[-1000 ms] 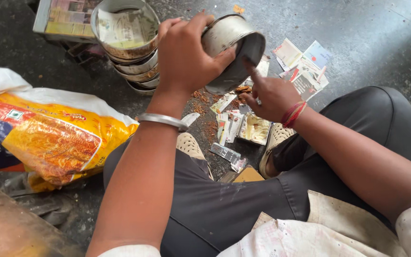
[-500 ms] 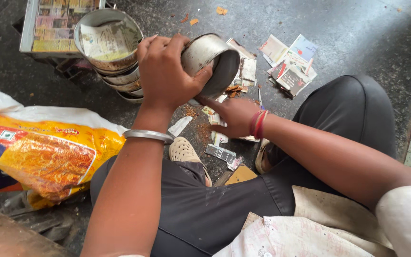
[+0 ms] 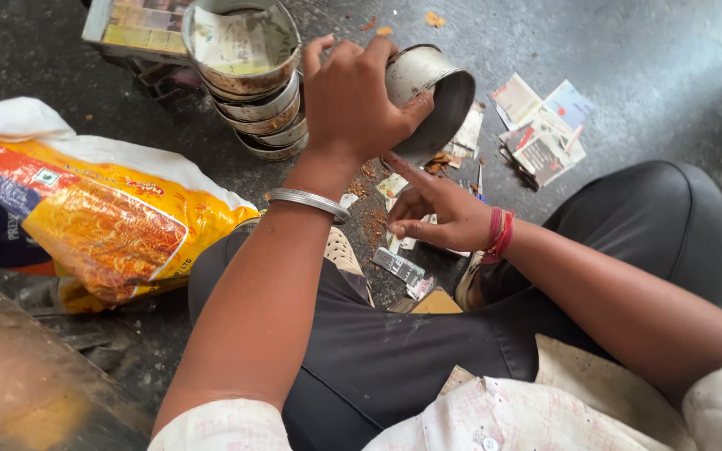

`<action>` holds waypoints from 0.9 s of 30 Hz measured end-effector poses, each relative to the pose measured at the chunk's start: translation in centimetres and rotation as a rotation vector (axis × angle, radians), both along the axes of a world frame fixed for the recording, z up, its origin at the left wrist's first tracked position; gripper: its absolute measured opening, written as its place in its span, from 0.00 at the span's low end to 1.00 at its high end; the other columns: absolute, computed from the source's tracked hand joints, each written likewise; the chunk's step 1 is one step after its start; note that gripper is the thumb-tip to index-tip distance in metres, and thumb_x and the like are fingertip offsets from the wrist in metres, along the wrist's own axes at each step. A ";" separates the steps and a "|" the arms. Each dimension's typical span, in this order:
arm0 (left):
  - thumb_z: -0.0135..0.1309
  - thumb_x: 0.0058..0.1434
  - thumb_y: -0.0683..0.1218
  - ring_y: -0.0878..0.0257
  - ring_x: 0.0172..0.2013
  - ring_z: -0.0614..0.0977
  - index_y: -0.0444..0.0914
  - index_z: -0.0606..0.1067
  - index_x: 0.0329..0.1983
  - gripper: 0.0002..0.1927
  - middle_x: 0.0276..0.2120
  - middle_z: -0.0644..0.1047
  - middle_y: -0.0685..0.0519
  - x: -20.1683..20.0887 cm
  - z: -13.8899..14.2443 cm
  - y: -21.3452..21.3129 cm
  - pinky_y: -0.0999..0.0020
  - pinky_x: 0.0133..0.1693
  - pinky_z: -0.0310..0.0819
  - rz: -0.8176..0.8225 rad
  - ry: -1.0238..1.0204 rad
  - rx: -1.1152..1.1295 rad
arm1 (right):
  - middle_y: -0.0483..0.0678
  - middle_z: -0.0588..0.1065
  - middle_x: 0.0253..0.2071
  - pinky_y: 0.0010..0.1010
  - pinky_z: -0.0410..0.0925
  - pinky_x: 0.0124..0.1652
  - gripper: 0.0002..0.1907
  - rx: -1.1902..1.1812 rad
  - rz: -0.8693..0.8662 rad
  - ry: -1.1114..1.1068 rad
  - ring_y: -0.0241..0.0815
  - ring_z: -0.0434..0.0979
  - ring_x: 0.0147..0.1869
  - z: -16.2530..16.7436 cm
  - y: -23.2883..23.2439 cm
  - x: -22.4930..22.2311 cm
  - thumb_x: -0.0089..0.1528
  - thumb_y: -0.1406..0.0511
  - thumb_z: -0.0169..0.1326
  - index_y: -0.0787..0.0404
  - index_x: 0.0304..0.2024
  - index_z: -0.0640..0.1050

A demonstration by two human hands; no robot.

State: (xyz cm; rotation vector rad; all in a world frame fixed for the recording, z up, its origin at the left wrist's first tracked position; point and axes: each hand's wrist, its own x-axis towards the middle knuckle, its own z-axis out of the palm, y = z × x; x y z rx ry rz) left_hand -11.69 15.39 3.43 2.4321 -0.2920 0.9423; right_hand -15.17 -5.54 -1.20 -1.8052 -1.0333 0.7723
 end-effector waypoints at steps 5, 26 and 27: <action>0.67 0.49 0.64 0.50 0.35 0.83 0.39 0.79 0.42 0.28 0.31 0.82 0.48 0.1 0.7 1.9 0.48 0.57 0.59 0.096 0.026 -0.027 | 0.52 0.80 0.47 0.45 0.75 0.40 0.48 -0.874 -0.175 -0.709 0.55 0.82 0.45 1.6 -0.1 2.5 0.67 0.53 0.56 0.40 0.77 0.39; 0.64 0.54 0.67 0.52 0.29 0.85 0.38 0.80 0.37 0.28 0.27 0.83 0.47 1.4 0.5 5.8 0.46 0.52 0.63 0.303 -0.005 -0.255 | 0.52 0.80 0.35 0.50 0.72 0.36 0.48 -0.665 -0.246 -0.641 0.59 0.81 0.35 -0.2 0.8 1.2 0.66 0.52 0.53 0.56 0.79 0.42; 0.64 0.56 0.67 0.51 0.29 0.85 0.37 0.80 0.37 0.28 0.26 0.83 0.48 1.4 0.5 6.6 0.44 0.50 0.63 0.333 -0.080 -0.266 | 0.52 0.81 0.36 0.49 0.73 0.37 0.38 -0.660 -0.165 -0.724 0.58 0.82 0.38 -0.7 0.6 1.1 0.66 0.51 0.53 0.53 0.71 0.52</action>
